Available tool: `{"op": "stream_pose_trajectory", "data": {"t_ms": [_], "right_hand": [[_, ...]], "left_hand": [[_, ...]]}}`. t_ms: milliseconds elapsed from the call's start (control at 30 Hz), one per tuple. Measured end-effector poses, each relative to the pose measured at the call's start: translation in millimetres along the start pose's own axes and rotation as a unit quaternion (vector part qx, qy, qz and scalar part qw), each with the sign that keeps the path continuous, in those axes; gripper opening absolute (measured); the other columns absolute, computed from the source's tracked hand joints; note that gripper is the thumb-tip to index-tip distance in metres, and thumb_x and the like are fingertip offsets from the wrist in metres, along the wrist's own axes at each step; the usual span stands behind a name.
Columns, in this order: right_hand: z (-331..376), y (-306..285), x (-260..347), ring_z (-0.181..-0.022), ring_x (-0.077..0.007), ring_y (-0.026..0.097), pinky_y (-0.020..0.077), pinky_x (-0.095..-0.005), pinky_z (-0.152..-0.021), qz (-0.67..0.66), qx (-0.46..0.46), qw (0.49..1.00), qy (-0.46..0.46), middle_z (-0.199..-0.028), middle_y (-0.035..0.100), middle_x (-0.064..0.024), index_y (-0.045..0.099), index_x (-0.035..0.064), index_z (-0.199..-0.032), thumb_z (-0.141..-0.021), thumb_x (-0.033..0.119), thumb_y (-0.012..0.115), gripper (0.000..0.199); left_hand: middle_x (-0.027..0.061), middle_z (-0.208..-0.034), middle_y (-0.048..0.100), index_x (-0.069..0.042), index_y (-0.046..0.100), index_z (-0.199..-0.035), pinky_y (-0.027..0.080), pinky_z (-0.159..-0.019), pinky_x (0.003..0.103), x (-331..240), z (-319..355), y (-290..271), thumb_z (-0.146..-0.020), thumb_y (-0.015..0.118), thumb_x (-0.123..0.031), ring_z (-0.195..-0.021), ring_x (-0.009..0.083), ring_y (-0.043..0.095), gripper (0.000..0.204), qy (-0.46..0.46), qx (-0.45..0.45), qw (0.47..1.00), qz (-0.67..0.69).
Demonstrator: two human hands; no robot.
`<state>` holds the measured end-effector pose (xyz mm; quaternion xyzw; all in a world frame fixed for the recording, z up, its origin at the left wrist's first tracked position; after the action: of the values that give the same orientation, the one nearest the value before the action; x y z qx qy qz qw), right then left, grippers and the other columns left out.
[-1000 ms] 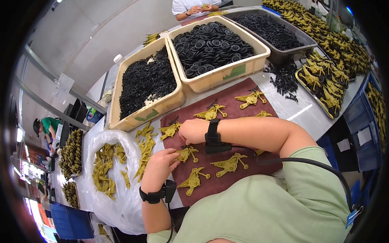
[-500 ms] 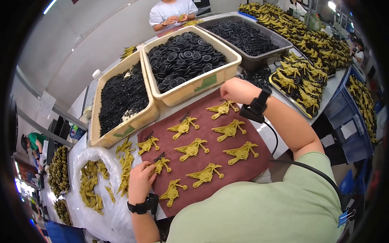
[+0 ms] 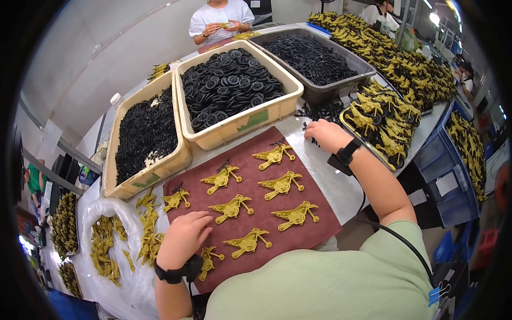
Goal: Inspecting and arranging small yellow plastic motorcycle components at a manufacturing workbench.
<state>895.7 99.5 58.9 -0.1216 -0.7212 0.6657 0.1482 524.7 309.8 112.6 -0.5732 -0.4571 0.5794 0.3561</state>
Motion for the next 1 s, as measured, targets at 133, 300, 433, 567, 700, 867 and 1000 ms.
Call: {"op": "stream_pose_trajectory", "data": {"t_ms": [133, 300, 433, 567, 700, 867, 1000], "right_hand": [[-4.7, -0.4, -3.5, -0.094, -0.0293, 0.059, 0.05, -0.0369, -0.08, 0.014, 0.003, 1.0, 0.014, -0.099, 0.059, -0.0086, 0.065, 0.0063, -0.093, -0.075, -0.001, 0.061, 0.02], [-4.6, -6.2, -18.1, -0.088, -0.0289, 0.061, 0.0499, -0.038, -0.075, -0.052, -0.038, 0.997, 0.032, -0.087, 0.06, -0.0113, 0.069, 0.006, -0.09, -0.075, 0.005, 0.066, 0.015], [-3.7, -15.3, -26.2, -0.084, -0.0295, 0.061, 0.0488, -0.0356, -0.074, -0.168, -0.102, 0.977, 0.086, -0.087, 0.062, -0.0129, 0.07, 0.0054, -0.091, -0.078, 0.008, 0.067, 0.014], [-5.5, -17.2, -40.8, -0.073, -0.0195, 0.063, 0.05, -0.032, -0.069, -0.288, -0.029, 0.938, 0.189, -0.083, 0.065, -0.0099, 0.068, -0.0007, -0.096, -0.083, 0.008, 0.063, 0.016], [-5.2, -23.3, -30.5, -0.072, -0.0081, 0.06, 0.0491, -0.0226, -0.061, -0.485, 0.014, 0.838, 0.249, -0.083, 0.065, -0.003, 0.066, 0.0024, -0.101, -0.091, 0.013, 0.057, 0.017], [-9.9, -22.3, 1.2, -0.069, -0.0074, 0.054, 0.0471, -0.0213, -0.063, -0.645, 0.014, 0.749, 0.149, -0.082, 0.058, -0.001, 0.06, 0.001, -0.095, -0.094, 0.006, 0.052, 0.01], [-20.4, -43.2, 63.4, -0.083, -0.01, 0.059, 0.0487, -0.0238, -0.077, -0.58, 0.076, 0.811, 0.036, -0.091, 0.062, -0.0032, 0.06, -0.002, -0.114, -0.088, -0.005, 0.052, 0.027]], "left_hand": [[0.0135, -0.118, 0.06, 0.0, 0.061, -0.109, 0.045, -0.094, 0.038, -19.4, -15.1, 16.4, -0.081, 0.065, -0.014, -0.114, 0.0304, 0.054, 0.031, 0.042, 0.051, 0.998, -0.025], [0.0131, -0.121, 0.058, -0.001, 0.06, -0.113, 0.043, -0.098, 0.04, -20.6, -21.3, 27.1, -0.082, 0.065, -0.015, -0.12, 0.0296, 0.05, 0.035, 0.037, 0.069, 0.996, -0.053], [0.0128, -0.122, 0.058, -0.001, 0.059, -0.114, 0.042, -0.099, 0.04, -19.1, -20.8, 29.8, -0.082, 0.065, -0.016, -0.121, 0.0291, 0.05, 0.036, 0.02, 0.084, 0.994, -0.06], [0.0126, -0.122, 0.058, 0.0, 0.059, -0.115, 0.041, -0.099, 0.04, -16.8, -18.8, 32.3, -0.082, 0.065, -0.016, -0.121, 0.0291, 0.049, 0.037, 0.029, 0.063, 0.996, -0.053], [0.013, -0.123, 0.058, 0.0, 0.059, -0.114, 0.042, -0.099, 0.039, -18.3, -17.8, 28.8, -0.082, 0.064, -0.016, -0.121, 0.0293, 0.05, 0.036, 0.033, 0.069, 0.996, -0.055], [0.0135, -0.124, 0.057, 0.0, 0.057, -0.114, 0.043, -0.098, 0.04, -20.0, -21.3, 29.1, -0.083, 0.064, -0.016, -0.12, 0.0294, 0.05, 0.036, 0.035, 0.08, 0.995, -0.051], [0.0137, -0.125, 0.055, 0.001, 0.056, -0.115, 0.043, -0.097, 0.039, -17.8, -16.4, 33.3, -0.083, 0.063, -0.017, -0.119, 0.0296, 0.051, 0.037, 0.031, 0.062, 0.997, -0.038]]}}
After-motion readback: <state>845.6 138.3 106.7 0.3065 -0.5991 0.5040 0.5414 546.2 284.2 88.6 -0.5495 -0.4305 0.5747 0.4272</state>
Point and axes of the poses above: each hand's wrist, its own z-axis away from the middle knuckle, its own y-axis out of the palm, x = y × z, the point moved 2 cm from there along -z, towards the middle knuckle
